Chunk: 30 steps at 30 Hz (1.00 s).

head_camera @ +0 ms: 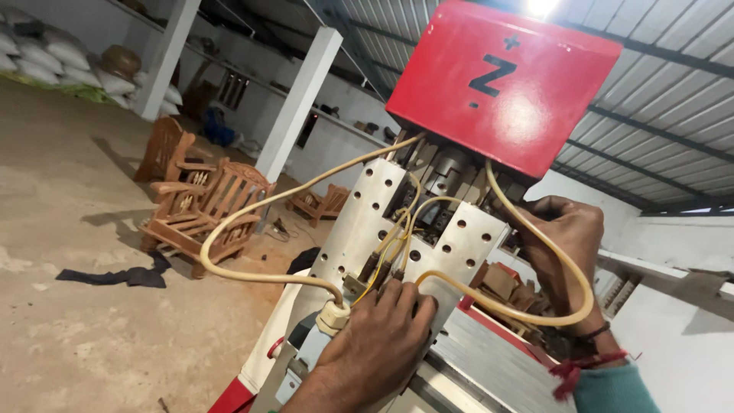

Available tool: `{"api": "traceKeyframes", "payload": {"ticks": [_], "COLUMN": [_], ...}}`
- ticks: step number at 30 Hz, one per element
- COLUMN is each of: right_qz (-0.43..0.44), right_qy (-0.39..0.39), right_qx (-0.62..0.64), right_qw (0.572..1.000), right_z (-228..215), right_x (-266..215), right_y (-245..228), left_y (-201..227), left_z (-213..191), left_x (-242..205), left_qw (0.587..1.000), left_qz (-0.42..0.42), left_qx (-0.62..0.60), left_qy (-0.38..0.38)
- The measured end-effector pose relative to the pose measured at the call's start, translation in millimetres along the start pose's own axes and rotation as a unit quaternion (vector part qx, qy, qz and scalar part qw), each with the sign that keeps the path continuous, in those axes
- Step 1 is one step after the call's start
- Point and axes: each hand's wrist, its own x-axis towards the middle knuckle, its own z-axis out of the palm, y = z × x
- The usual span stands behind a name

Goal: The person adjusts components on a red and white machine using a screwdriver and by hand, moving wires and tightening screws on various sections of the device.

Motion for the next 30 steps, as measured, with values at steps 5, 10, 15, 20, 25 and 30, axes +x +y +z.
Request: {"api": "traceKeyframes", "payload": {"ticks": [5, 10, 15, 20, 25, 30], "right_qz": [-0.105, -0.018, 0.002, 0.034, 0.001, -0.07], "right_qy": [0.031, 0.045, 0.03, -0.02, -0.025, 0.033], "right_qx": [-0.022, 0.027, 0.026, 0.1, 0.057, -0.027], "right_qw": [0.994, 0.998, 0.999, 0.994, 0.998, 0.997], "right_z": [-2.2, 5.2, -3.2, -14.8, -5.4, 8.9], "right_x": [12.9, 25.5, 12.4, 14.7, 13.2, 34.5], "right_y": [17.8, 23.9, 6.3, -4.4, 1.9, 0.0], "left_y": [3.1, -0.2, 2.7, 2.2, 0.0, 0.1], "left_z": [1.7, 0.8, 4.9, 9.9, 9.5, 3.7], "left_x": [0.6, 2.4, 0.8, 4.1, 6.6, 6.9], "left_qw": [1.0, 1.0, 0.999, 1.0, 0.997, 0.999], "left_qz": [0.003, 0.009, 0.0, 0.002, -0.012, -0.009], "left_qx": [0.016, 0.006, 0.021, 0.027, 0.03, 0.024], "left_qy": [-0.013, -0.01, 0.026, -0.013, -0.063, -0.038]}}
